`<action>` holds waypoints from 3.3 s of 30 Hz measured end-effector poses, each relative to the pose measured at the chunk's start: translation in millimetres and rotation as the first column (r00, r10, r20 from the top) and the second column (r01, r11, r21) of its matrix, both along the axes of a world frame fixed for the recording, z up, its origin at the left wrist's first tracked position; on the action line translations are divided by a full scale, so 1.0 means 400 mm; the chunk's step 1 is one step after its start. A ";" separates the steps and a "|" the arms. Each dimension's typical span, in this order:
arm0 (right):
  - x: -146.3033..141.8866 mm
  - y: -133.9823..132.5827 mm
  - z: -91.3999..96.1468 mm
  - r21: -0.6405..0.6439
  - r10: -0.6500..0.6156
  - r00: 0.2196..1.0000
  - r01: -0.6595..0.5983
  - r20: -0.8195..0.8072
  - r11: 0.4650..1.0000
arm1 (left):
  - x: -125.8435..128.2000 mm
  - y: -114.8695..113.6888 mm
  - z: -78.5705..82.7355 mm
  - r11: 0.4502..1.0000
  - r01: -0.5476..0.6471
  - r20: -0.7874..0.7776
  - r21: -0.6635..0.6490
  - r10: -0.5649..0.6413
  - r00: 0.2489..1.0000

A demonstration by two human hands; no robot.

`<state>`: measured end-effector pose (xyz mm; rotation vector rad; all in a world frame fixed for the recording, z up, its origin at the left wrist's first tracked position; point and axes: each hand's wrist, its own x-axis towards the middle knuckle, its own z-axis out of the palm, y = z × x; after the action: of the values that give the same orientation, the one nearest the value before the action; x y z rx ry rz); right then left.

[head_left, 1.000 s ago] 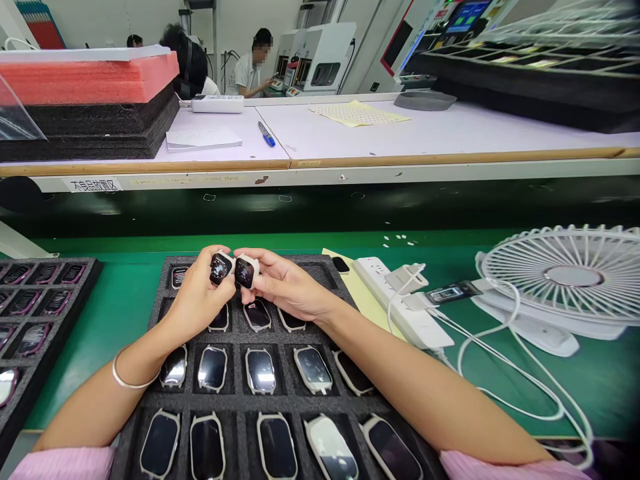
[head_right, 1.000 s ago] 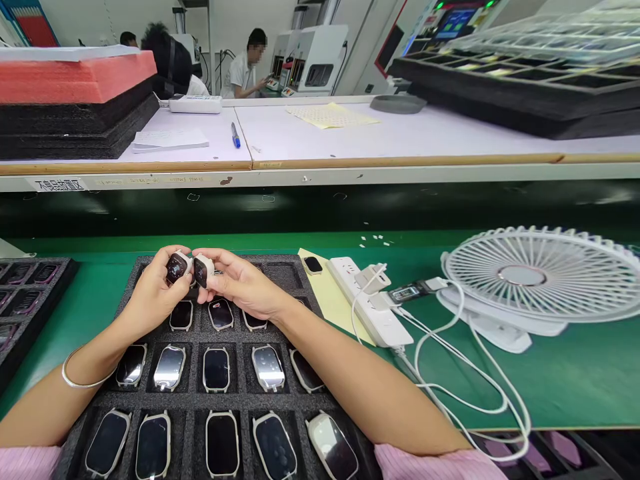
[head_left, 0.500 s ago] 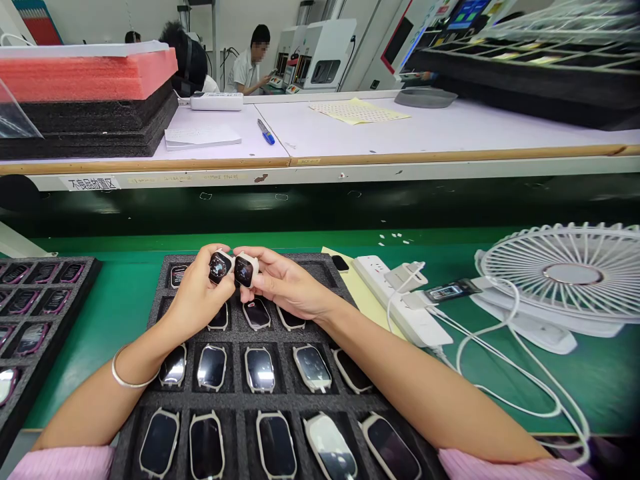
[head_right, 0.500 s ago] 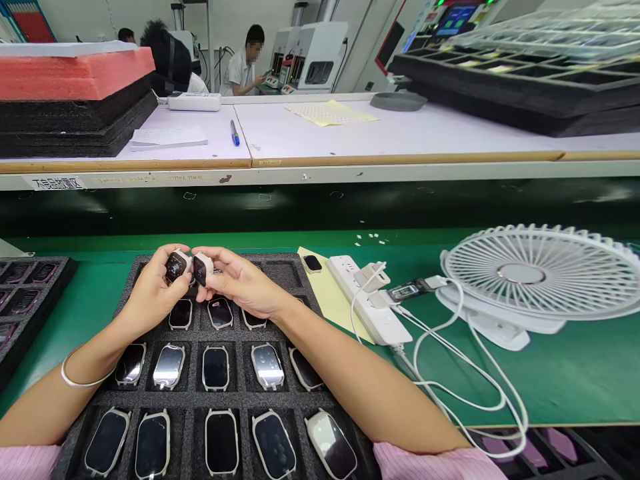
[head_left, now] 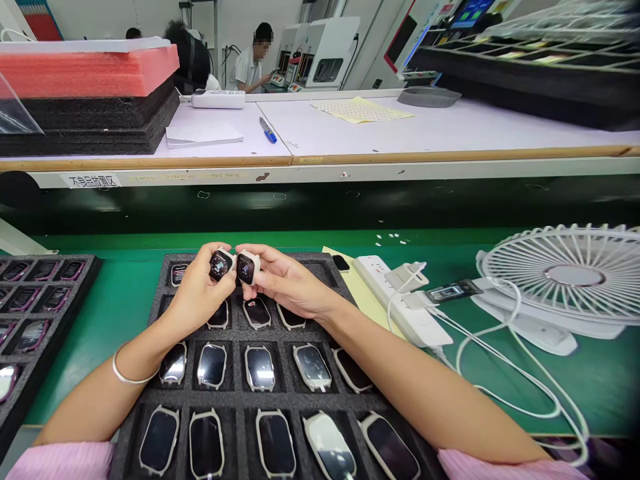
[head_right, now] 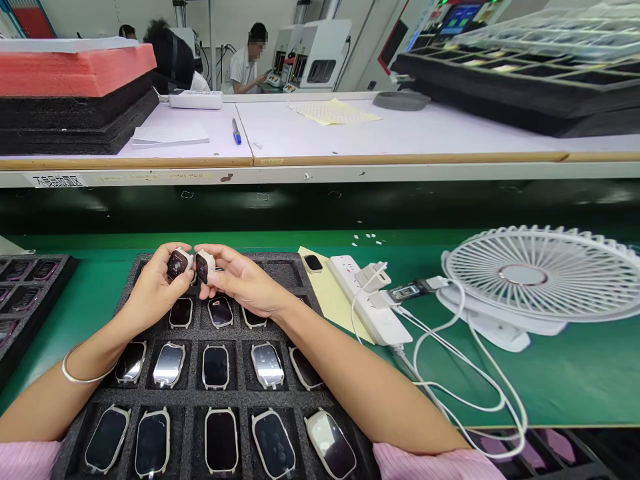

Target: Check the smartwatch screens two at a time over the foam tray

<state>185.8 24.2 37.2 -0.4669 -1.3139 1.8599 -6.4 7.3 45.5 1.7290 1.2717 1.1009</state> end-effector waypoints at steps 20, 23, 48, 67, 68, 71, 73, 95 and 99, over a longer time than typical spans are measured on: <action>0.012 0.033 -0.017 -0.312 -0.113 0.992 0.090 -0.054 0.946 | 0.013 0.024 0.021 0.884 0.121 0.598 -0.451 0.199 0.777; 0.009 0.029 -0.015 -0.295 -0.122 0.992 0.109 -0.026 0.949 | 0.012 0.016 0.027 0.900 0.107 0.550 -0.422 0.160 0.820; 0.005 0.018 -0.021 0.037 -0.222 0.966 0.219 0.130 0.975 | 0.007 0.013 0.030 0.926 0.188 0.489 -0.326 -0.005 0.872; 0.002 0.016 -0.025 0.072 -0.194 0.975 0.187 0.107 0.980 | 0.006 0.013 0.025 0.941 0.181 0.458 -0.286 -0.032 0.888; 0.002 0.016 -0.024 0.074 -0.193 0.975 0.186 0.107 0.980 | 0.006 0.013 0.025 0.941 0.181 0.458 -0.287 -0.031 0.888; 0.003 0.016 -0.021 0.083 -0.196 0.974 0.187 0.111 0.979 | 0.006 0.013 0.023 0.944 0.175 0.462 -0.281 -0.027 0.886; 0.004 0.015 -0.019 0.086 -0.199 0.973 0.190 0.114 0.978 | 0.006 0.013 0.022 0.949 0.168 0.466 -0.267 -0.025 0.884; 0.002 0.014 -0.020 0.045 -0.231 0.961 0.226 0.156 0.973 | 0.009 0.011 0.034 0.917 0.197 0.489 -0.347 -0.002 0.872; 0.001 0.013 -0.019 0.054 -0.249 0.953 0.243 0.171 0.969 | 0.009 0.009 0.035 0.915 0.204 0.486 -0.347 -0.011 0.874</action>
<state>186.0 29.6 29.4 -0.7577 -1.3318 1.6176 -2.8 11.1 59.3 1.1233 0.9807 1.0372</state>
